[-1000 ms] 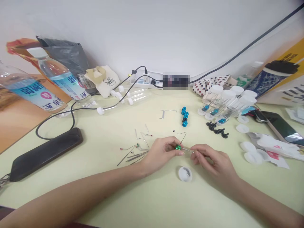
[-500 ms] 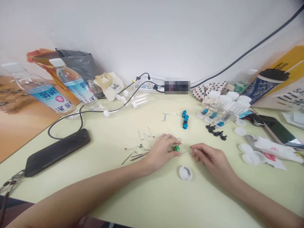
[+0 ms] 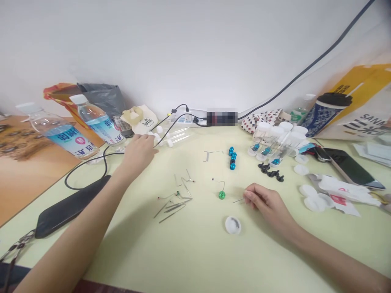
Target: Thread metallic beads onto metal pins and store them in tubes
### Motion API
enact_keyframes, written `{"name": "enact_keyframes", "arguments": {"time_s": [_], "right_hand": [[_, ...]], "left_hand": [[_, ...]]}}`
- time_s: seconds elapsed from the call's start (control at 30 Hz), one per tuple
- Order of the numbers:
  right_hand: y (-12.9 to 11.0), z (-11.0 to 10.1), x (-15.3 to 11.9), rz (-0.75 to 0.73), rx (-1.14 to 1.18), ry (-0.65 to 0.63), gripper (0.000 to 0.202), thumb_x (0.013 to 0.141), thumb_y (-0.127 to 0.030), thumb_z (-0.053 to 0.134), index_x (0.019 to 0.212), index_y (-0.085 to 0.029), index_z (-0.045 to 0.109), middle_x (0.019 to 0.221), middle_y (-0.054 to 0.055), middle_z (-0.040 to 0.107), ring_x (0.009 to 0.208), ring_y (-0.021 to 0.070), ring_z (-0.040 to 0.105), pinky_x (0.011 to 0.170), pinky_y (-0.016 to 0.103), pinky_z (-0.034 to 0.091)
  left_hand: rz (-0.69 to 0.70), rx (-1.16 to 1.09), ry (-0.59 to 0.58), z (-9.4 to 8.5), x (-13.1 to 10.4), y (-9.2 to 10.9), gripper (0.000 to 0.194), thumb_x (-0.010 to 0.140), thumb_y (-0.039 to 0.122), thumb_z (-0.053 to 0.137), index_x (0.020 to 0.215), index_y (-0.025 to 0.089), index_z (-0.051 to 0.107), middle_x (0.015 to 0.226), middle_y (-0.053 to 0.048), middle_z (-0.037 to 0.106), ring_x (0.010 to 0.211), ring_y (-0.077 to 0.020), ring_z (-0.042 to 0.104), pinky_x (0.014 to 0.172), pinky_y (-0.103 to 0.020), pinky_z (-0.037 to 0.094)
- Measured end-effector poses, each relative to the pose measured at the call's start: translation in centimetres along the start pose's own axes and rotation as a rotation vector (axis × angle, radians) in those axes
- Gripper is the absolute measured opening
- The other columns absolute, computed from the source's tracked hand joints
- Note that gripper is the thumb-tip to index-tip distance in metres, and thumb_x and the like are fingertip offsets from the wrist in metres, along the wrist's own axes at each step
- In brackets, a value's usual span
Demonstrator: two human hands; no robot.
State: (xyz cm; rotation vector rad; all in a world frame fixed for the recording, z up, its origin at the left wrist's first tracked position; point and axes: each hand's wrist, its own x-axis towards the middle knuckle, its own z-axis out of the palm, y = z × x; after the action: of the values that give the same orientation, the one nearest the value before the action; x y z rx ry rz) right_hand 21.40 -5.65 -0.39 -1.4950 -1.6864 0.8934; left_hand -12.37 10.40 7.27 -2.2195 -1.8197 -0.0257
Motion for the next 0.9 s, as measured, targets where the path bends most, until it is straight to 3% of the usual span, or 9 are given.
{"name": "enact_keyframes", "arguments": {"time_s": [0.07, 0.17, 0.3, 0.4, 0.53, 0.7, 0.9], "right_hand": [[0.0, -0.1, 0.1, 0.008, 0.041, 0.006, 0.037, 0.096, -0.042, 0.039, 0.073, -0.018, 0.054, 0.06, -0.002, 0.048, 0.055, 0.0118, 0.044, 0.051, 0.022, 0.036], [0.0, -0.1, 0.2, 0.015, 0.087, 0.015, 0.036, 0.095, -0.042, 0.04, 0.072, -0.018, 0.053, 0.06, -0.003, 0.048, 0.054, 0.0109, 0.044, 0.051, 0.021, 0.035], [0.2, 0.0, 0.1, 0.012, 0.102, 0.052, 0.033, 0.095, -0.04, 0.043, 0.073, -0.018, 0.055, 0.059, -0.003, 0.048, 0.054, 0.0105, 0.043, 0.05, 0.022, 0.034], [0.4, -0.1, 0.1, -0.038, 0.154, 0.169, 0.026, 0.093, -0.036, 0.049, 0.077, -0.018, 0.058, 0.062, -0.002, 0.053, 0.054, 0.0105, 0.045, 0.051, 0.023, 0.036], [0.6, -0.2, 0.5, -0.101, 0.263, 0.349, 0.018, 0.09, -0.033, 0.055, 0.085, -0.018, 0.062, 0.066, 0.0, 0.057, 0.054, 0.0107, 0.05, 0.051, 0.023, 0.04], [0.9, -0.5, 1.1, -0.146, 0.304, 0.502, 0.017, 0.091, -0.031, 0.053, 0.095, -0.017, 0.061, 0.075, 0.003, 0.063, 0.059, 0.0113, 0.054, 0.053, 0.024, 0.045], [0.8, -2.2, 2.0, -0.237, 0.246, 0.672, 0.014, 0.089, -0.031, 0.057, 0.093, -0.019, 0.063, 0.076, 0.002, 0.063, 0.061, 0.0122, 0.055, 0.056, 0.027, 0.047]], "left_hand": [[-0.013, 0.016, -0.061, 1.8, 1.1, -1.6, 0.035, 0.078, 0.017, 0.052, 0.111, 0.006, 0.055, 0.105, -0.021, 0.064, 0.108, -0.0378, 0.053, 0.087, -0.041, 0.04], [-0.022, 0.011, -0.099, 3.5, 0.9, -2.8, 0.027, 0.08, 0.014, 0.046, 0.103, 0.008, 0.058, 0.101, -0.019, 0.065, 0.099, -0.0341, 0.059, 0.08, -0.037, 0.042], [-0.027, -0.032, -0.06, 2.0, -1.2, -2.2, 0.029, 0.084, 0.02, 0.043, 0.109, 0.012, 0.056, 0.114, -0.018, 0.061, 0.099, -0.0333, 0.06, 0.077, -0.037, 0.044], [0.047, -0.176, 0.034, -0.4, -2.7, 0.0, 0.03, 0.086, 0.026, 0.047, 0.114, 0.019, 0.054, 0.12, -0.01, 0.06, 0.106, -0.0289, 0.059, 0.083, -0.035, 0.044], [0.244, -0.381, 0.084, -2.5, -3.7, 4.8, 0.028, 0.086, 0.026, 0.052, 0.113, 0.019, 0.059, 0.117, -0.008, 0.061, 0.103, -0.0266, 0.059, 0.088, -0.035, 0.043], [0.425, -0.427, 0.021, -3.6, -3.3, 9.9, 0.032, 0.088, 0.017, 0.048, 0.118, 0.016, 0.06, 0.112, -0.009, 0.062, 0.101, -0.0264, 0.059, 0.086, -0.038, 0.044], [0.578, -0.634, -0.026, -3.9, -1.2, 13.5, 0.034, 0.084, 0.013, 0.051, 0.115, 0.022, 0.063, 0.115, -0.004, 0.063, 0.096, -0.0214, 0.061, 0.081, -0.032, 0.046]]}}
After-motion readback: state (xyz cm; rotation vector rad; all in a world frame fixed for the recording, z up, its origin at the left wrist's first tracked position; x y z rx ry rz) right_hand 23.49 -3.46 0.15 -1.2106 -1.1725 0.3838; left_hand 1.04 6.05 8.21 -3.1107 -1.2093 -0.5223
